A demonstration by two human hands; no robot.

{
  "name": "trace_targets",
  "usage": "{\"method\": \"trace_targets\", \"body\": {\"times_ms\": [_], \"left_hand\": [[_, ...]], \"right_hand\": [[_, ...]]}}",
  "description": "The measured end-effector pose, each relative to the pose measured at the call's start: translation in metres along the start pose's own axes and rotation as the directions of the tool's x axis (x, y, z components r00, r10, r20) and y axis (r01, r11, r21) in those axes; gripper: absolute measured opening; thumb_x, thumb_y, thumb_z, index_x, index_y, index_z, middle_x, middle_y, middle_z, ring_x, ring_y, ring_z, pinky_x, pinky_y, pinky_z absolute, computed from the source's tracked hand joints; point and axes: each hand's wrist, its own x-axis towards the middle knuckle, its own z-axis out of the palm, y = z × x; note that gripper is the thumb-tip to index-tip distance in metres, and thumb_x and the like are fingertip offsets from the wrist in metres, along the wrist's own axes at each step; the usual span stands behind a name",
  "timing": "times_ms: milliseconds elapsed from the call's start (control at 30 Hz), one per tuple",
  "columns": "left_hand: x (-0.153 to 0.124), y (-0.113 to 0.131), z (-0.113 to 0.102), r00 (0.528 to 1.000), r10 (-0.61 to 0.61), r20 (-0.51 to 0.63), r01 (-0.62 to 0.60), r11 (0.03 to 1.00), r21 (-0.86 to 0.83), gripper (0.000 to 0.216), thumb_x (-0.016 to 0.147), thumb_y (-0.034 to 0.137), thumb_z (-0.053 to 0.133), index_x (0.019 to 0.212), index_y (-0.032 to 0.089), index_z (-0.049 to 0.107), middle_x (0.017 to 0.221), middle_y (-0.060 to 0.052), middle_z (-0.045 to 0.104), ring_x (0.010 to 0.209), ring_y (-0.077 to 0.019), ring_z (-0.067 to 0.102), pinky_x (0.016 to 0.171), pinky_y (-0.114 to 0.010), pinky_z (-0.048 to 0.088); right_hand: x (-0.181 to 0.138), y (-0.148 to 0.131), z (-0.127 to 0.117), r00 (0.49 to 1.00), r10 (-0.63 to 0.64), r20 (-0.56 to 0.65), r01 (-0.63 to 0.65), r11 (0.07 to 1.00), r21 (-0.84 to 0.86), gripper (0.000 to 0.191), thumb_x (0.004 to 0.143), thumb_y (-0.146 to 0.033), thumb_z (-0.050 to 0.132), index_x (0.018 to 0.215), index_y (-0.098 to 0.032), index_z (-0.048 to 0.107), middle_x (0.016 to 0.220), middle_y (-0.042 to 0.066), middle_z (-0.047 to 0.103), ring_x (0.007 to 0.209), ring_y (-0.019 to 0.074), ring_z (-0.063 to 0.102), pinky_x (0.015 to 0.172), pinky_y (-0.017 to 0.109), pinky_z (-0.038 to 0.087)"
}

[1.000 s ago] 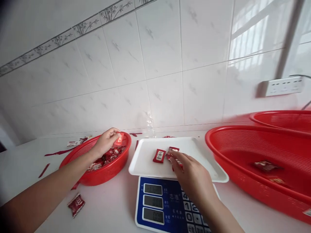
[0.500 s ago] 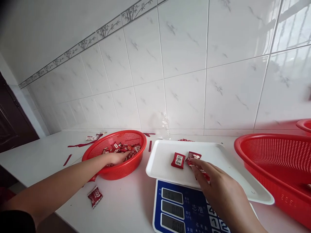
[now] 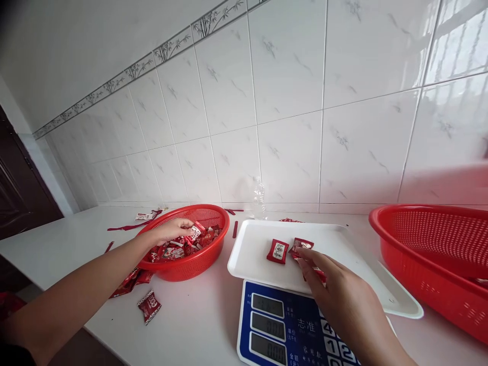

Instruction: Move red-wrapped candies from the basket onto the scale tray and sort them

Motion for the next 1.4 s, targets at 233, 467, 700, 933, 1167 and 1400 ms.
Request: {"method": "trace_targets", "body": {"times_ms": [233,467,700,933,1167,1400], "left_hand": [[-0.006,-0.006,-0.008,0.997,-0.077,-0.028,0.077,0.997,0.017,0.035,0.064,0.049,0.074,0.083,0.021,0.07,0.096,-0.004,0.072,0.092,-0.0225,0.062,0.072,-0.026,0.044],[-0.008,0.0,-0.005,0.989,-0.104,-0.109,0.108,0.994,0.032,0.034,0.063,0.055,0.072,0.074,0.023,0.068,0.088,-0.004,0.072,0.084,-0.0244,0.064,0.062,-0.026,0.042],[-0.003,0.047,0.024,0.976,0.142,-0.165,-0.145,0.989,-0.01,0.037,0.073,0.058,0.063,0.073,0.021,0.061,0.074,0.0,0.065,0.076,-0.0214,0.06,0.065,-0.027,0.043],[-0.01,0.106,0.104,0.914,0.393,0.102,-0.387,0.919,-0.074,0.025,0.082,0.043,0.057,0.077,0.021,0.068,0.091,-0.006,0.071,0.09,-0.0225,0.064,0.085,-0.033,0.046],[-0.005,0.119,0.154,0.875,0.469,0.121,-0.48,0.873,0.085,0.006,0.077,0.027,0.063,0.077,0.022,0.062,0.099,-0.007,0.064,0.096,-0.0283,0.059,0.086,-0.041,0.045],[0.001,0.129,0.173,0.839,0.508,0.194,-0.528,0.846,0.073,0.052,0.09,0.038,0.053,0.137,0.019,0.043,0.146,-0.015,0.045,0.135,-0.0291,0.04,0.11,-0.043,0.033]], "right_hand": [[0.0,-0.004,-0.003,0.999,-0.031,-0.023,0.031,1.0,0.001,0.038,0.084,-0.054,0.045,0.096,-0.032,0.074,0.087,0.001,0.078,0.062,0.0255,0.072,0.047,0.031,0.05],[-0.001,-0.003,0.0,1.0,-0.008,-0.024,0.009,1.0,0.013,0.037,0.085,-0.054,0.046,0.095,-0.032,0.073,0.09,0.001,0.078,0.066,0.0238,0.072,0.047,0.029,0.049],[-0.001,-0.011,-0.006,0.998,0.051,-0.044,-0.052,0.998,-0.032,0.034,0.088,-0.044,0.044,0.098,-0.029,0.073,0.096,0.002,0.077,0.072,0.0219,0.071,0.058,0.03,0.053],[0.001,-0.016,-0.011,0.995,0.095,0.013,-0.093,0.989,-0.117,0.031,0.09,-0.04,0.044,0.101,-0.029,0.072,0.097,0.001,0.076,0.058,0.0181,0.066,0.055,0.031,0.05],[0.0,-0.015,-0.012,0.989,0.093,0.116,-0.077,0.987,-0.139,0.028,0.089,-0.033,0.049,0.109,-0.031,0.069,0.104,-0.001,0.075,0.089,0.0237,0.07,0.067,0.032,0.052],[0.0,-0.018,-0.01,0.976,0.086,0.198,-0.07,0.994,-0.089,0.031,0.085,-0.028,0.05,0.11,-0.029,0.068,0.103,0.003,0.075,0.088,0.0233,0.069,0.067,0.031,0.049]]}}
